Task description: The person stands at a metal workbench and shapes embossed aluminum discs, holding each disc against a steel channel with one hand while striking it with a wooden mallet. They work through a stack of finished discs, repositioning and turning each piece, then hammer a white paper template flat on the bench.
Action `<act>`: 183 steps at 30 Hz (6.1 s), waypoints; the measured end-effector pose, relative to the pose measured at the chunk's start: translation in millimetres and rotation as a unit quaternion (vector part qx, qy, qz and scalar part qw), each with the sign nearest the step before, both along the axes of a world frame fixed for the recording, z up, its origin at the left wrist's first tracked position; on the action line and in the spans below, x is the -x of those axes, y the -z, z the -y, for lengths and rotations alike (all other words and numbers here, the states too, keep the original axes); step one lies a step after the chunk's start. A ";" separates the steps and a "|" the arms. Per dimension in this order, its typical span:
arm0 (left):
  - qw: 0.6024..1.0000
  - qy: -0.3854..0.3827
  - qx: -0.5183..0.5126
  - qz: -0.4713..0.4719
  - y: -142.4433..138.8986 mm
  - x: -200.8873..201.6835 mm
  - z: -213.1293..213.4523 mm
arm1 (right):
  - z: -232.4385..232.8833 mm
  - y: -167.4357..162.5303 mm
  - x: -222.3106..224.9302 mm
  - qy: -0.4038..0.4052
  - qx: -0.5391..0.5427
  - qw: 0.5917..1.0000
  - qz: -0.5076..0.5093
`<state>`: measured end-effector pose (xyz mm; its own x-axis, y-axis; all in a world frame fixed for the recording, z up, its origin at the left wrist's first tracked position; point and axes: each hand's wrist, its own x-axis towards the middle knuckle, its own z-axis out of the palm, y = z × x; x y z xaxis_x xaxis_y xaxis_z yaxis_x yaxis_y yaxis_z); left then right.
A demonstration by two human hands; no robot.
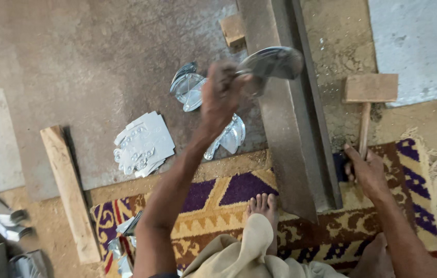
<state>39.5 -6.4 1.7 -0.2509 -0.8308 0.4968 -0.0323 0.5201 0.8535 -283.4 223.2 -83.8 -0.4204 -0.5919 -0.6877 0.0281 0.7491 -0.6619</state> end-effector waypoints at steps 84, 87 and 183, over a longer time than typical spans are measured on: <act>0.904 0.048 -0.425 -0.022 59.4 50.6 2.0 | 39.5 -139.0 -46.0 -0.079 0.307 0.948 -0.036; 0.898 0.033 -0.439 -0.006 57.4 50.0 2.0 | 51.4 -129.3 -42.1 -0.171 0.251 0.944 -0.132; 0.895 0.058 -0.365 0.247 34.3 55.0 71.5 | 33.4 -107.0 22.7 0.078 0.265 0.958 0.073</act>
